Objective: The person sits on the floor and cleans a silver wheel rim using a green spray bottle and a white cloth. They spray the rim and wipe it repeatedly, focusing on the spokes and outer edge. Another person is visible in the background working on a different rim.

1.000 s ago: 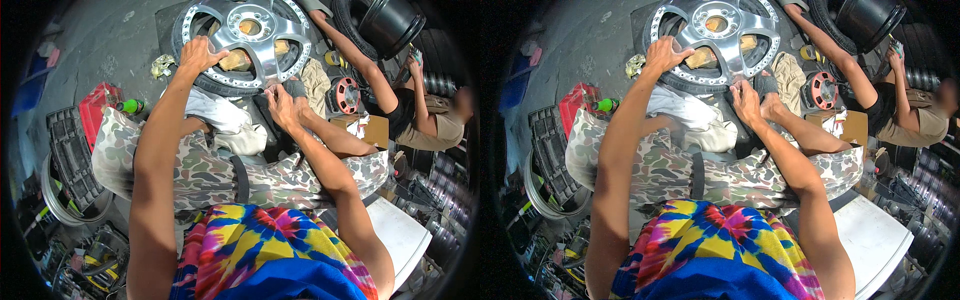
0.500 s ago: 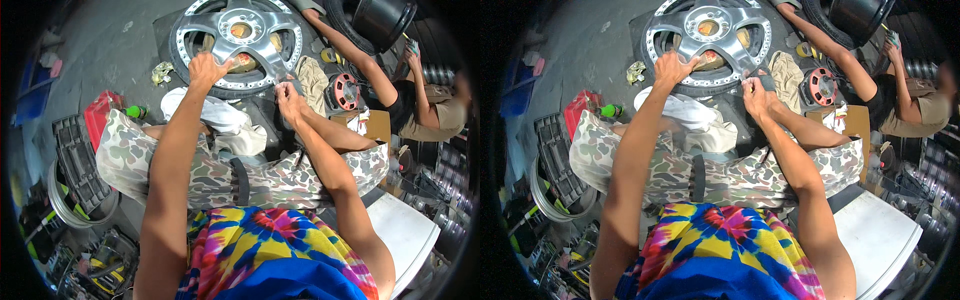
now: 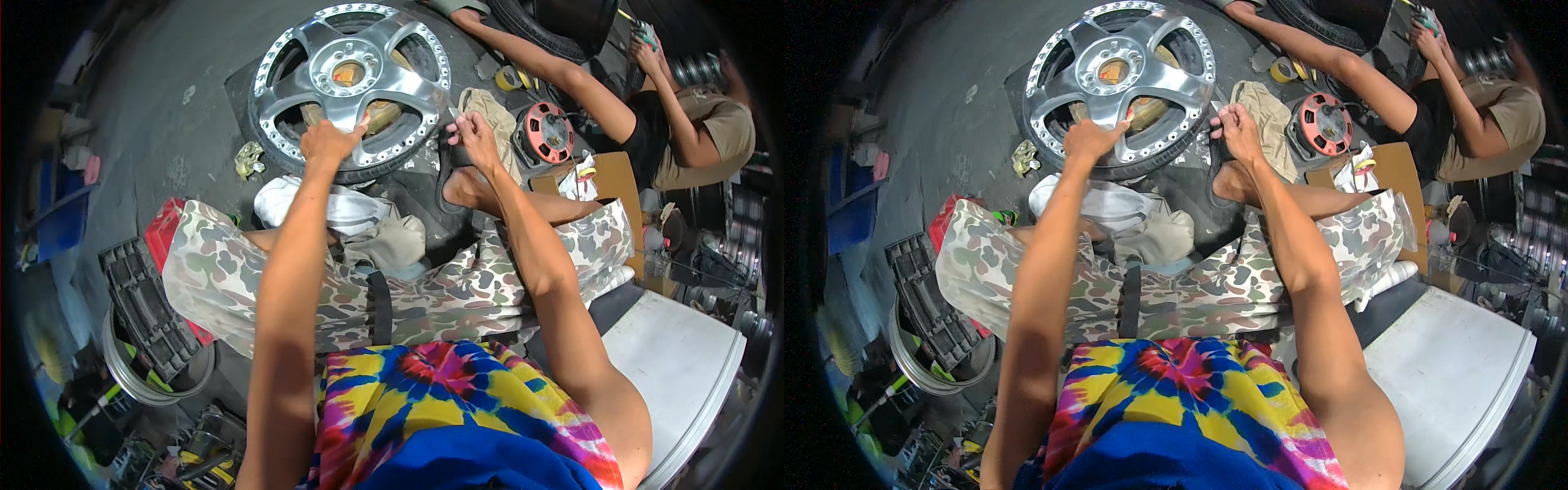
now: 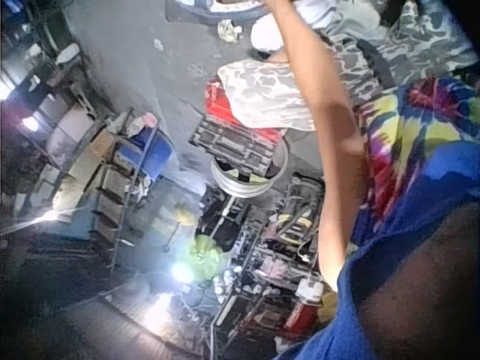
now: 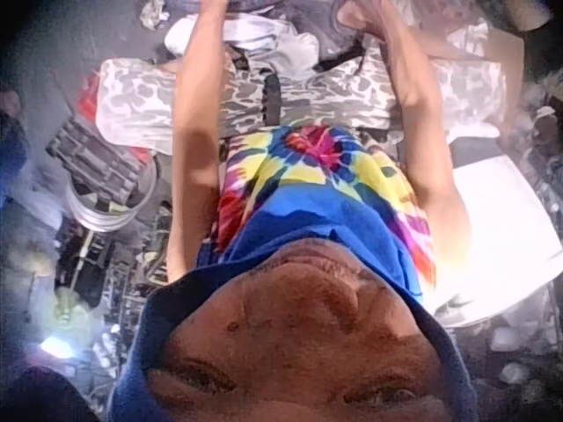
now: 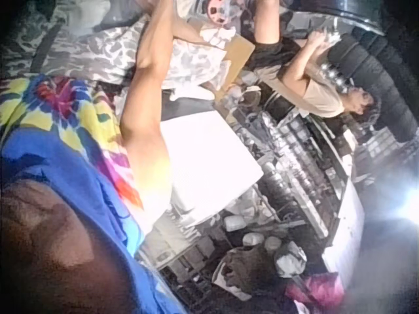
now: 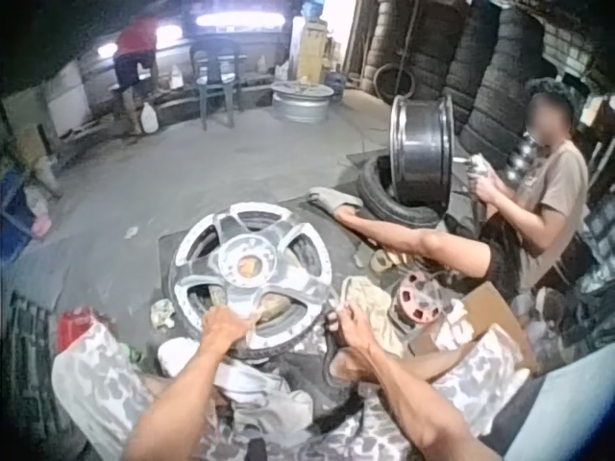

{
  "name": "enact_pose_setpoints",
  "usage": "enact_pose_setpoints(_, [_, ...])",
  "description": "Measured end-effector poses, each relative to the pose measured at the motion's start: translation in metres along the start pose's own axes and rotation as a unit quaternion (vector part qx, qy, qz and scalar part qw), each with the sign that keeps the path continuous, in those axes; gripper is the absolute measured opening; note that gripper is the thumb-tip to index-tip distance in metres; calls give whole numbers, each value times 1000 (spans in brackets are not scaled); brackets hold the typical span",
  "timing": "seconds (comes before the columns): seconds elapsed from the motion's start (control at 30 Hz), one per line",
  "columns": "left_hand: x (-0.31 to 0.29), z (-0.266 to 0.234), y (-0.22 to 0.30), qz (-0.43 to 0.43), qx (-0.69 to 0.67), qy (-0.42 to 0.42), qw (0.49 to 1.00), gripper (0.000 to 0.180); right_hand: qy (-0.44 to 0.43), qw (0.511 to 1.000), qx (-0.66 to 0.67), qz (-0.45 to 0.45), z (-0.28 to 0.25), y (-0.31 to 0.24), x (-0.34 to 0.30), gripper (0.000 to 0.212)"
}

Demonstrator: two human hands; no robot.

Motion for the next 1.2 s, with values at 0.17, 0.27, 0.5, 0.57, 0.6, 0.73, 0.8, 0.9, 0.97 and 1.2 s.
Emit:
enact_pose_setpoints(0.17, [15, -83, 15, 110, 144, 2, 983, 94, 14, 968, -230, -97, 4, -24, -9, 27])
enact_pose_setpoints(0.27, [1, -177, 29, 174, 182, 35, 967, 79, 32, 956, -274, -102, 19, -34, -18, 28])
enact_pose_setpoints(0.5, [-89, -259, 13, 287, 121, 134, 941, 67, 21, 969, -239, -52, 31, 2, -25, 32])
enact_pose_setpoints(0.57, [-84, -251, -7, 262, 106, 94, 955, 64, 11, 963, -261, -68, 43, -4, -34, 32])
enact_pose_setpoints(0.6, [-75, -238, -22, 249, 97, 79, 960, 62, 8, 957, -275, -95, 45, -9, -34, 32])
enact_pose_setpoints(0.73, [-59, -206, -65, 218, 46, -40, 974, 55, 42, 960, -258, -103, 31, -24, -24, 29])
enact_pose_setpoints(0.8, [-54, -205, -82, 205, -3, -49, 978, 50, 44, 958, -272, -82, 27, -17, -21, 30])
enact_pose_setpoints(0.9, [-45, -203, -105, 210, -48, -59, 975, 50, 29, 955, -293, -44, 38, -14, -32, 33])
enact_pose_setpoints(0.97, [-44, -199, -110, 227, -74, -50, 970, 53, 7, 950, -310, -45, 44, -8, -35, 33])
enact_pose_setpoints(1.2, [-52, -196, -97, 234, -50, -104, 965, 49, 32, 942, -331, -34, 32, -34, -23, 33])
Point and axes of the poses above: each hand's wrist, its own x-axis towards the middle knuckle, its own z-axis out of the palm, y = z × x, the point moved 8 cm from there along x, towards the middle knuckle, and after that the axes turned 11 degrees about x, right-handed, at the moved point
